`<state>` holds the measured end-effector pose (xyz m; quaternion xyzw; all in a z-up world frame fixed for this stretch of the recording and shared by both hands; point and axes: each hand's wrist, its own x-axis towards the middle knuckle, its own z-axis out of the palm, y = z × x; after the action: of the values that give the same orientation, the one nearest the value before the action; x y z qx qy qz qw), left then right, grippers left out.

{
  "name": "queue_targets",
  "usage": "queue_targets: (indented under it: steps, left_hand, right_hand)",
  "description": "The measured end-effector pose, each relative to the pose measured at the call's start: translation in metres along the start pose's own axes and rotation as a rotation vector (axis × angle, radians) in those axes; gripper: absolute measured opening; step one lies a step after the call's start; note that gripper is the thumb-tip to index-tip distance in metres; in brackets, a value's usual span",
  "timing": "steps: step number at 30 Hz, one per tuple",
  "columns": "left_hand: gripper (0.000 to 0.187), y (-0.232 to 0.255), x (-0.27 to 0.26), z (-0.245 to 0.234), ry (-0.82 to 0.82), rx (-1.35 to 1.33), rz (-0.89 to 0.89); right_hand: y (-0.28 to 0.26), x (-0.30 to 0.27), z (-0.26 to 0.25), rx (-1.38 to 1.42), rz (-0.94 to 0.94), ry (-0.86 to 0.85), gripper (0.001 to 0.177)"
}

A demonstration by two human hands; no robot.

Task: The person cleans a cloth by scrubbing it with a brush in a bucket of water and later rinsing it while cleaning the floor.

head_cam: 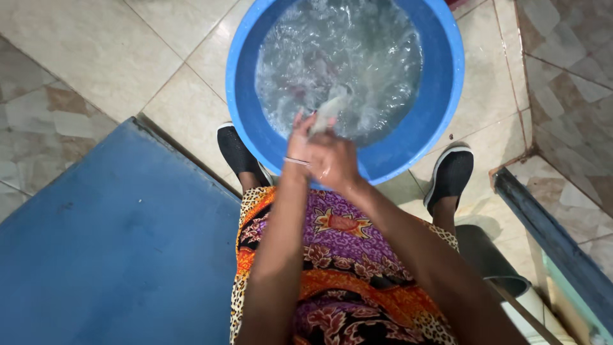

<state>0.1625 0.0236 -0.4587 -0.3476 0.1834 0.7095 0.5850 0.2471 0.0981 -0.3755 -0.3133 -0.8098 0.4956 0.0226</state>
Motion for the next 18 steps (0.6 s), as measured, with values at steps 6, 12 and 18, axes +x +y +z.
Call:
queue_targets:
  steps: [6, 12, 18]
  left_hand:
    - [0.032, -0.02, 0.015, -0.032, 0.023, 0.239, -0.026]
    - [0.018, -0.011, 0.028, -0.059, 0.132, 0.369, 0.125]
    - [0.019, -0.017, -0.006, -0.014, 0.578, 0.454, 0.072]
  right_hand:
    - [0.039, 0.042, -0.016, -0.053, 0.071, 0.068, 0.01]
    - [0.063, 0.042, -0.009, 0.093, 0.117, 0.247, 0.006]
    - [0.087, 0.051, 0.004, -0.007, 0.347, 0.091, 0.015]
